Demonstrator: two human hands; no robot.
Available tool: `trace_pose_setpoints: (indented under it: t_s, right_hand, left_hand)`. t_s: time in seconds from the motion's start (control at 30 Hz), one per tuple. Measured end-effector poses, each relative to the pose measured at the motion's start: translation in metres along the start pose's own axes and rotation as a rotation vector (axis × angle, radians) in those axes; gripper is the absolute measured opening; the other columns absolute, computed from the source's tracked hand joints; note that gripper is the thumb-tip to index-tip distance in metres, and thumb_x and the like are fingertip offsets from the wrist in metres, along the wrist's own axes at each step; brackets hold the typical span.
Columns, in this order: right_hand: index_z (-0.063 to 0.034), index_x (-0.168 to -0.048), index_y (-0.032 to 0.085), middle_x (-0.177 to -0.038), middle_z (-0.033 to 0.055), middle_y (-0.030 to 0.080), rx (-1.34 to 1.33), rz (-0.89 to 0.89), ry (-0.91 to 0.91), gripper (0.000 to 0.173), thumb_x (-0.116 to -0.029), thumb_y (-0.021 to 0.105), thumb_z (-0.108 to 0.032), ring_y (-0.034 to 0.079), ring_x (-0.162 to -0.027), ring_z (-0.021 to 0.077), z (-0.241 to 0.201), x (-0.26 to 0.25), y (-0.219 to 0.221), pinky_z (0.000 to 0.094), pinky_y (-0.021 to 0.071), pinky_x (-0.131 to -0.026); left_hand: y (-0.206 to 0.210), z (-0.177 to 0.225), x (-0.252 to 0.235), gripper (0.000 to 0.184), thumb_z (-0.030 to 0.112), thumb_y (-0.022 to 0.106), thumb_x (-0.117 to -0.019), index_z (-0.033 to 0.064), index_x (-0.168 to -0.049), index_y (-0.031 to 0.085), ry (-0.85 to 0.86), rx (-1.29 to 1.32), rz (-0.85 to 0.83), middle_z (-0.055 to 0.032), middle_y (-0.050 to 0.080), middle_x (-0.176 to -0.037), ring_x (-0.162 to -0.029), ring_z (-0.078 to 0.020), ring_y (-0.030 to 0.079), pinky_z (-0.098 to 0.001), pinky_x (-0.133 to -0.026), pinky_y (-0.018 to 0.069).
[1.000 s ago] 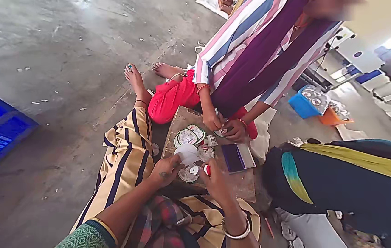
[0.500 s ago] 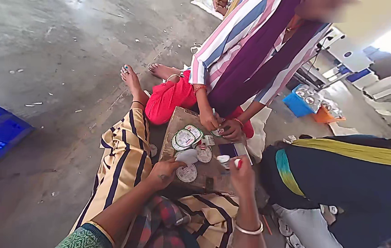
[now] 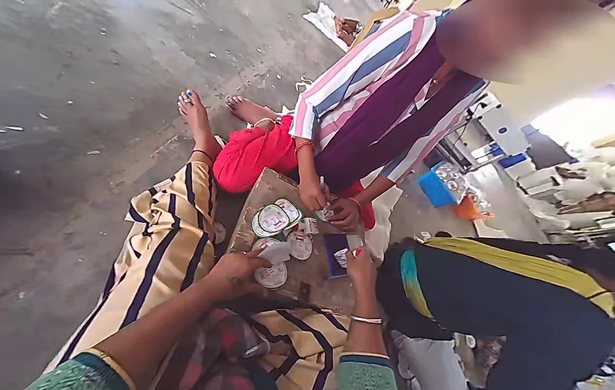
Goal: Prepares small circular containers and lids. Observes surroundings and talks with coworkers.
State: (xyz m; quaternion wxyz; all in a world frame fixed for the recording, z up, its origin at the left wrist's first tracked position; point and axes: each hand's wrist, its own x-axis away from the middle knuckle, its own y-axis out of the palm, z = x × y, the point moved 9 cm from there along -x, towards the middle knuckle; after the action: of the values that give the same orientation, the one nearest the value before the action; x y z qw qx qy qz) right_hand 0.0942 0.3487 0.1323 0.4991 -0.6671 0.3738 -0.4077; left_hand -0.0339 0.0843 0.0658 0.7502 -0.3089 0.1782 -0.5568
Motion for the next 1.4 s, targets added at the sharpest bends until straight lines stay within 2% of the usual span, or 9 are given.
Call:
trace_pose_setpoints:
  t_s: [0.13,0.23,0.33,0.63,0.77,0.83,1.1,1.27,1.4]
  right_hand:
    - [0.0087,-0.133,0.054,-0.118,0.0318,0.064,-0.187,0.048,-0.085,0.04,-0.1054,0.054,-0.021,0.063,-0.111,0.0453,0.001,0.023,-0.007,0.0607,0.047,-0.095]
    - [0.0113,-0.123,0.056,-0.105,0.0268,0.064,-0.367,0.026,-0.248,0.033,-0.1034,0.053,-0.015,0.062,-0.097,0.0343,-0.009,0.054,-0.004,0.0536,0.0475,-0.087]
    - [0.0104,-0.115,0.058,-0.091,0.0166,0.061,-0.431,-0.015,-0.369,0.027,-0.1007,0.053,-0.012,0.057,-0.082,0.0211,-0.029,0.087,0.0,0.042,0.0471,-0.075]
    - [0.0051,-0.11,0.058,-0.082,0.0063,0.057,-0.481,-0.085,-0.498,0.023,-0.0996,0.053,-0.015,0.053,-0.07,0.0107,-0.061,0.119,0.002,0.032,0.0452,-0.065]
    - [0.005,-0.108,0.058,-0.085,0.0046,0.056,-0.514,-0.081,-0.539,0.022,-0.0987,0.054,-0.015,0.051,-0.072,0.0061,-0.067,0.123,-0.001,0.0251,0.0437,-0.066]
    - [0.0059,-0.108,0.059,-0.088,0.0063,0.057,-0.509,-0.082,-0.554,0.023,-0.0986,0.054,-0.014,0.052,-0.074,0.007,-0.071,0.125,-0.002,0.0253,0.0443,-0.067]
    - [0.0026,-0.109,0.059,-0.079,0.0027,0.056,-0.495,-0.109,-0.54,0.023,-0.0986,0.054,-0.017,0.052,-0.066,0.0074,-0.071,0.126,0.008,0.0287,0.045,-0.062]
    - [0.0042,-0.114,0.062,-0.085,0.0144,0.064,-0.342,-0.129,-0.542,0.027,-0.1004,0.056,-0.019,0.063,-0.074,0.0267,-0.076,0.131,0.021,0.0487,0.0505,-0.067]
    - [0.0024,-0.116,0.062,-0.082,0.0161,0.066,-0.207,-0.134,-0.55,0.029,-0.1023,0.056,-0.023,0.066,-0.074,0.034,-0.092,0.134,0.03,0.0551,0.0504,-0.066]
  left_hand:
    - [-0.002,0.0,0.0,0.039,0.032,0.068,-0.0984,0.0057,-0.126,0.07,0.024,0.046,0.048,-0.0252,0.065,-0.133,-0.113,-0.047,0.066,-0.0658,-0.093,0.0489]
    - [-0.006,-0.002,0.0,0.032,0.025,0.056,-0.1049,0.0015,-0.119,0.074,0.051,0.087,0.126,-0.0245,0.071,-0.119,-0.108,-0.0441,0.069,-0.0631,-0.092,0.0507]
    - [-0.006,-0.002,0.001,0.032,0.025,0.059,-0.1034,-0.0004,-0.113,0.075,0.039,0.096,0.133,-0.0245,0.073,-0.113,-0.106,-0.0436,0.07,-0.0628,-0.092,0.0508]
    - [-0.011,-0.012,-0.001,0.035,0.033,0.075,-0.0934,-0.0002,-0.104,0.078,-0.162,0.22,0.138,-0.0239,0.073,-0.108,-0.108,-0.0404,0.068,-0.0609,-0.099,0.0477]
    - [-0.01,-0.013,-0.002,0.037,0.032,0.063,-0.1019,-0.0016,-0.107,0.076,-0.146,0.22,0.147,-0.0249,0.073,-0.107,-0.107,-0.0415,0.069,-0.0614,-0.097,0.048]
    - [-0.01,-0.013,-0.002,0.037,0.031,0.059,-0.1044,-0.0023,-0.11,0.075,-0.129,0.213,0.144,-0.0252,0.073,-0.107,-0.107,-0.0413,0.069,-0.0604,-0.098,0.0479]
    - [-0.006,-0.015,-0.002,0.032,0.03,0.074,-0.0931,0.0013,-0.107,0.077,-0.124,0.209,0.155,-0.0223,0.073,-0.107,-0.107,-0.0391,0.069,-0.0605,-0.096,0.0492]
    - [-0.01,-0.016,0.002,0.036,0.024,0.063,-0.0999,-0.0009,-0.125,0.065,-0.15,0.201,0.221,-0.0247,0.072,-0.11,-0.105,-0.0436,0.069,-0.0631,-0.091,0.051]
    - [-0.015,-0.017,0.003,0.04,0.019,0.054,-0.1058,-0.0007,-0.14,0.054,-0.131,0.231,0.296,-0.0279,0.07,-0.112,-0.104,-0.0478,0.069,-0.0634,-0.092,0.0513]
